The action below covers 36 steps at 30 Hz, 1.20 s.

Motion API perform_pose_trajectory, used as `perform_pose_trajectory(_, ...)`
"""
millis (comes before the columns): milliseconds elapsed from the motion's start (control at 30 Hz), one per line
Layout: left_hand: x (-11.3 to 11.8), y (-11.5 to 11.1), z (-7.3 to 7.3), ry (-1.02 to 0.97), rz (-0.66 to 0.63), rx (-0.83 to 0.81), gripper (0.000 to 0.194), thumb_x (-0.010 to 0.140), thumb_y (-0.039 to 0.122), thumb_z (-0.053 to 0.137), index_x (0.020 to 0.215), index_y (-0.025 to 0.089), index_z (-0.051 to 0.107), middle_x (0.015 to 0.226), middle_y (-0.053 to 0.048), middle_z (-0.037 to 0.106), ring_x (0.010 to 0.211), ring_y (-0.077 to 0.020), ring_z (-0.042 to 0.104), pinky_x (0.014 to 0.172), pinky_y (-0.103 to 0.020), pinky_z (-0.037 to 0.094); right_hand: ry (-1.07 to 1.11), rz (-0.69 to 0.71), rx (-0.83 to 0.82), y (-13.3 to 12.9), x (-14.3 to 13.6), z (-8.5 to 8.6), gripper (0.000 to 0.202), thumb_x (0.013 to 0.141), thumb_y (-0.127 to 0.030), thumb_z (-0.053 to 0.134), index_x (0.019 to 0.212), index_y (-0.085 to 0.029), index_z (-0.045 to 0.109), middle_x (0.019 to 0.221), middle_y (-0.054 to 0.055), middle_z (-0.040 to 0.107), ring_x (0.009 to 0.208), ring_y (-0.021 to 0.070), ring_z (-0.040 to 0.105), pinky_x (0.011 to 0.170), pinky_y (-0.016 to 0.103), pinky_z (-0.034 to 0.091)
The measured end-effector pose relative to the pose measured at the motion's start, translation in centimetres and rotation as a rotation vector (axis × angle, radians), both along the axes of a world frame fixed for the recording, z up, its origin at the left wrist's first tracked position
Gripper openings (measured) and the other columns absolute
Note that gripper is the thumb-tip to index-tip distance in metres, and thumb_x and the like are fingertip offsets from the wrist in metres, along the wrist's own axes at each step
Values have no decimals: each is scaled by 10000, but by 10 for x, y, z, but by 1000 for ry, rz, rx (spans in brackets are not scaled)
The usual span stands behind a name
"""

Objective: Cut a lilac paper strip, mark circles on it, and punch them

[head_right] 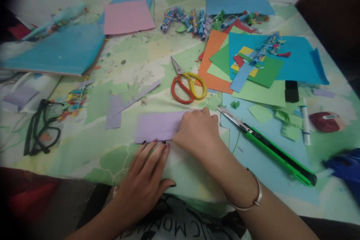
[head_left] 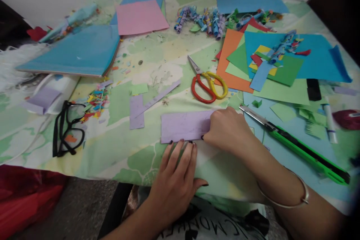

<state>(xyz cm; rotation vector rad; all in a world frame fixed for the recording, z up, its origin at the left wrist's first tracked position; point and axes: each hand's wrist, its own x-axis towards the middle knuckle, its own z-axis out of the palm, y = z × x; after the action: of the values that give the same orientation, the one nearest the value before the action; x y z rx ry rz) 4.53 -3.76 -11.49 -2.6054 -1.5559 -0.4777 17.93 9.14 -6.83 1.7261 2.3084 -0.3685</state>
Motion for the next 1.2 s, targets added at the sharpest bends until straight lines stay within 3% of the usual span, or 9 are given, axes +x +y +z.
perform_pose_trajectory(133, 0, -1, -1, 19, 36, -83, 844, 842, 679, 350, 1328, -6, 431, 1338, -185, 486, 1238, -358, 397, 1056, -490, 293, 18, 1, -2, 0, 2, -2, 265, 575, -225, 490, 746, -133, 671, 738, 163, 628, 860, 379, 547, 621, 408, 392)
perform_pose_trajectory(267, 2, -1, -2, 25, 49, -94, 952, 795, 751, 321, 1327, -33, 424, 1345, -197, 490, 1234, -352, 404, 1063, -474, 269, 33, 8, -19, 2, 4, -2, 170, 580, -228, 514, 667, -135, 627, 700, 155, 610, 833, 355, 537, 594, 368, 351)
perform_pose_trajectory(367, 5, 1, -2, 12, 62, -72, 971, 783, 765, 320, 1305, -43, 449, 1329, -193, 513, 1225, -354, 412, 1063, -475, 262, 42, 11, -25, 3, 9, -5, 94, 607, -242, 549, 592, -151, 566, 665, 137, 590, 785, 315, 528, 581, 349, 319)
perform_pose_trajectory(467, 8, 3, -1, 3, 86, -59, 978, 776, 767, 334, 1293, -53, 460, 1315, -201, 524, 1217, -357, 418, 1058, -481, 261, 116, 17, -32, 1, 17, -9, 188, 652, -298, 590, 545, -167, 509, 688, 113, 584, 717, 244, 500, 587, 337, 308)
perform_pose_trajectory(700, 8, 5, 5, 8, 99, -102, 950, 749, 786, 358, 1313, 31, 485, 1261, -166, 568, 1137, -336, 470, 1022, -478, 275, 421, -84, -27, -5, 35, -15, 168, 627, -234, 684, 645, -179, 526, 685, 12, 550, 694, 159, 450, 629, 291, 322)
perform_pose_trajectory(867, 9, 8, 6, -1, 143, -149, 857, 764, 754, 387, 1359, 140, 460, 1200, -147, 587, 1111, -327, 481, 1003, -496, 276, 467, -120, -4, -6, 34, -15, 171, 625, -187, 700, 654, -175, 532, 669, -12, 541, 690, 144, 438, 612, 275, 296)
perform_pose_trajectory(1200, 13, 7, 5, -18, 138, -103, 844, 786, 701, 430, 1335, 60, 473, 1232, -177, 576, 1148, -348, 474, 1026, -500, 280, 450, -81, 19, -5, 50, -20, 211, 624, -112, 710, 676, -169, 513, 703, -2, 522, 697, 144, 441, 612, 271, 291)
